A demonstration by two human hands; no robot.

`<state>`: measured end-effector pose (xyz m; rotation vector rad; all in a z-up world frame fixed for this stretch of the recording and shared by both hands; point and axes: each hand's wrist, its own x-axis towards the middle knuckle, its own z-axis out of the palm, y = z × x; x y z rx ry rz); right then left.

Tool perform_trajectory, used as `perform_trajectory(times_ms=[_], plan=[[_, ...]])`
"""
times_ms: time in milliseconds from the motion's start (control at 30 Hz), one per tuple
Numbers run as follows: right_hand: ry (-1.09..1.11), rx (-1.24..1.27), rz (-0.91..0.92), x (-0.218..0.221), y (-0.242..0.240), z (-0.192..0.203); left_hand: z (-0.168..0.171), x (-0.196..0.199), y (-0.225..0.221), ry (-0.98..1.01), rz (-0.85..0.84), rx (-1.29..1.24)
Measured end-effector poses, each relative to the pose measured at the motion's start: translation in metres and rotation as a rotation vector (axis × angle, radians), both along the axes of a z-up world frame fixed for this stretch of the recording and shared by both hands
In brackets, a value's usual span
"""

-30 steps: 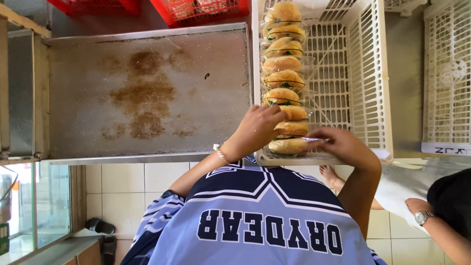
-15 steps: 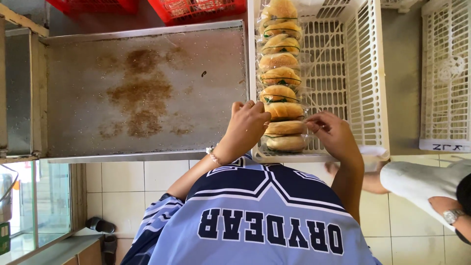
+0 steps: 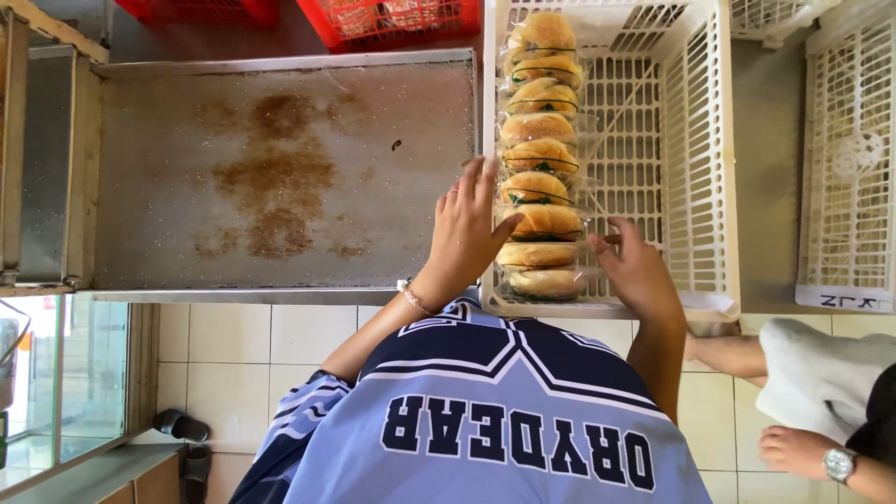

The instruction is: The person sorts packaged buns from metal trays into red and white plastic crates by hand, arranging them into stacks.

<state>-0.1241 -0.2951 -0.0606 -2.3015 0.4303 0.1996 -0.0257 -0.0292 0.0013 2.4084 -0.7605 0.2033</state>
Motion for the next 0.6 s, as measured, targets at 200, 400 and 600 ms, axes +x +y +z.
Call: perform_trajectory(times_ms=[200,400,600], plan=[[0.229,0.029,0.187,0.010,0.022,-0.019,-0.052,0.002,-0.002,0.177,0.024,-0.010],[0.456,-0.082,0.003,0.033,0.015,0.071,-0.043,0.003,-0.002,0.222,0.013,-0.028],[0.535,-0.220,0.071,0.072,-0.010,0.042,-0.044,0.005,0.000,0.217,-0.001,-0.036]])
